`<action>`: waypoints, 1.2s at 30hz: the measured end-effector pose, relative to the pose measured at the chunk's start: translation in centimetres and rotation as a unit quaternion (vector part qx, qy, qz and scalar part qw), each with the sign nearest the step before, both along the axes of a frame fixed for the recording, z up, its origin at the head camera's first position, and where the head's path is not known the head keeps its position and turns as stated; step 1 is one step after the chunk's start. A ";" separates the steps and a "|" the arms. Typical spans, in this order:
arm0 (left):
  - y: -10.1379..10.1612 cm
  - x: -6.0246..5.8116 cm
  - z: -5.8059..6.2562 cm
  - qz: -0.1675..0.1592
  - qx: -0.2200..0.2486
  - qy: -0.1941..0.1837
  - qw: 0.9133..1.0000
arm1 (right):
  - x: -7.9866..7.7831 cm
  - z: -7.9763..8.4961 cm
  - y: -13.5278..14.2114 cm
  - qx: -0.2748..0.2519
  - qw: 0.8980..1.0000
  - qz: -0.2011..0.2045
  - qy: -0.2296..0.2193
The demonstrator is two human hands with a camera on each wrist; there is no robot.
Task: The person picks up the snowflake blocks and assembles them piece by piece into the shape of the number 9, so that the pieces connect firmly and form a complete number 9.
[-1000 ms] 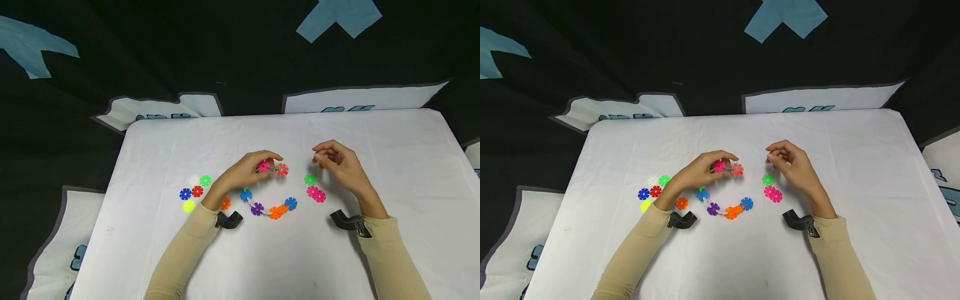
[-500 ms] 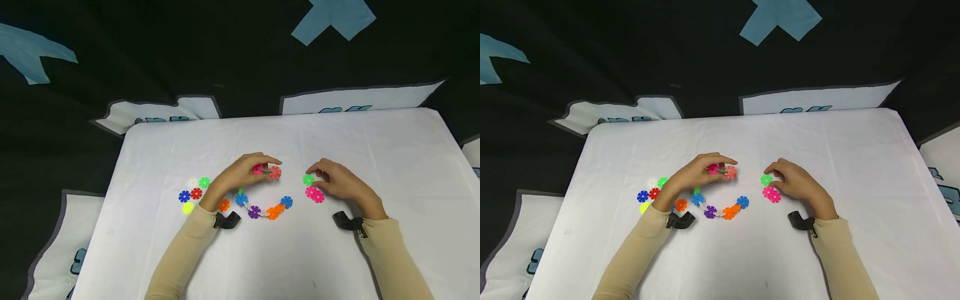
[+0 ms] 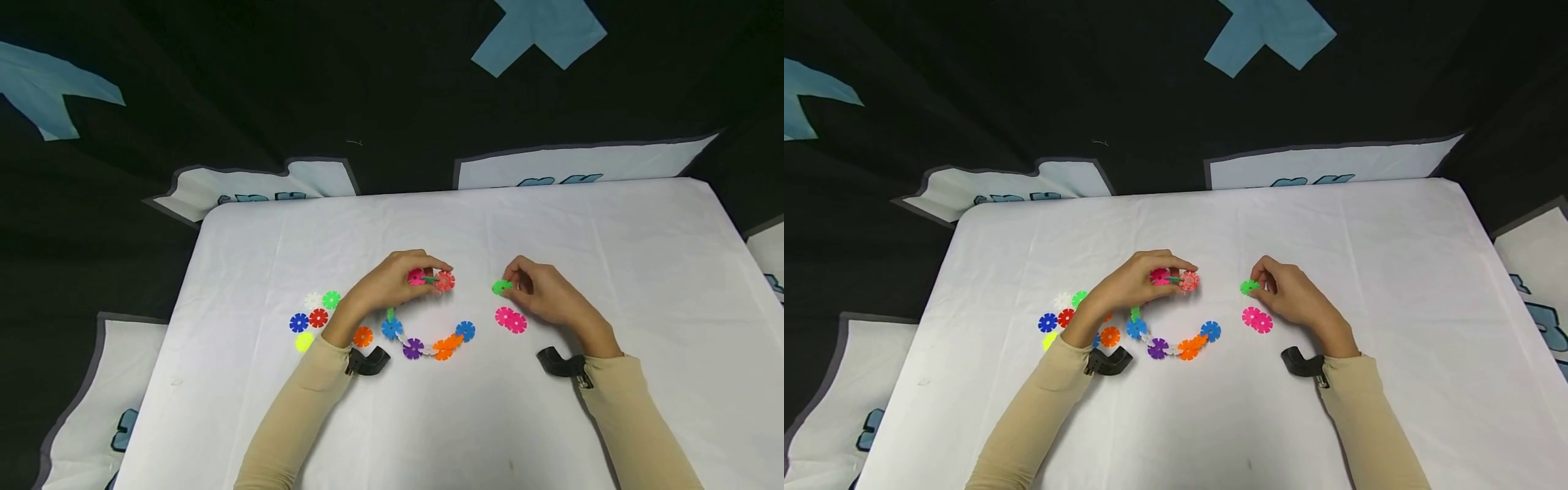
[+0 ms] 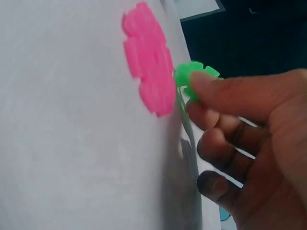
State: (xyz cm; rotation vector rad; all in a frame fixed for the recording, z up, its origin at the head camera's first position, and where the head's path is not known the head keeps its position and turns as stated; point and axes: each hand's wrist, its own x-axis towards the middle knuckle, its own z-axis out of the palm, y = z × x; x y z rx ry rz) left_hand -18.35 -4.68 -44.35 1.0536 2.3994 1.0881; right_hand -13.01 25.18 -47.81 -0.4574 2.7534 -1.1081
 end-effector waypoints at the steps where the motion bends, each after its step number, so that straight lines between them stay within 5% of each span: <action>1: 0.0 0.0 0.0 -0.001 0.000 0.000 1.000 | 0.0 0.0 -0.1 -0.010 1.000 -0.001 0.004; 19: 0.4 0.4 0.2 0.006 0.026 -0.008 1.000 | 0.6 1.5 -1.5 -0.242 0.970 0.009 0.002; 27: 0.7 0.7 0.4 0.017 -0.005 0.003 1.000 | 1.0 2.2 -3.6 -0.222 0.971 0.061 0.063; 36: 1.0 1.0 0.8 0.004 -0.015 0.012 1.000 | 1.6 2.5 -5.0 -0.180 0.974 0.061 0.123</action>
